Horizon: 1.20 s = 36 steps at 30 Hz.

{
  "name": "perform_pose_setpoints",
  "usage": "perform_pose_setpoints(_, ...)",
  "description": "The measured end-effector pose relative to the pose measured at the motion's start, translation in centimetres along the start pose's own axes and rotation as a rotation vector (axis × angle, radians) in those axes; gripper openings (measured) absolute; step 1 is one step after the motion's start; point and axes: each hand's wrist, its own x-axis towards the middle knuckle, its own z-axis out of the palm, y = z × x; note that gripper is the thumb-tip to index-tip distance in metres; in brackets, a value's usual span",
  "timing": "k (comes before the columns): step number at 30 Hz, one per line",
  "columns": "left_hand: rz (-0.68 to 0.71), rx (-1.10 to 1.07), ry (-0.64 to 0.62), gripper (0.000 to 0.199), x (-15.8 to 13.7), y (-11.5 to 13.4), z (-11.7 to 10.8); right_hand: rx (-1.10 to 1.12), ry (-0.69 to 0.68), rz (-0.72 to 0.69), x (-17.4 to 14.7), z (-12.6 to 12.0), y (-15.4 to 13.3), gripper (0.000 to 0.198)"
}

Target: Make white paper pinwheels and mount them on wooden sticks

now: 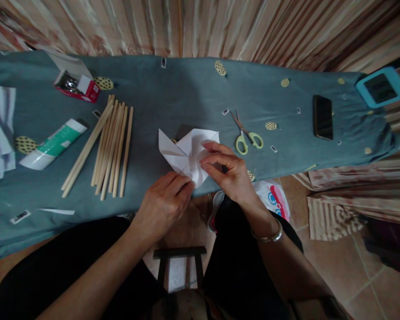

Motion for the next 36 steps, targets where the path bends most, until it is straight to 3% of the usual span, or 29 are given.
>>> perform_pose_setpoints(14, -0.012, -0.02, -0.005, 0.014, 0.0, 0.0, -0.2, -0.228, 0.032, -0.019, 0.8, 1.9, 0.0, 0.012)
perform_pose_setpoints(36, -0.02, -0.042, -0.011, 0.016, -0.1, -0.1, -0.3, -0.316, 0.031, -0.069, 0.9, 2.5, -0.6, 0.01)
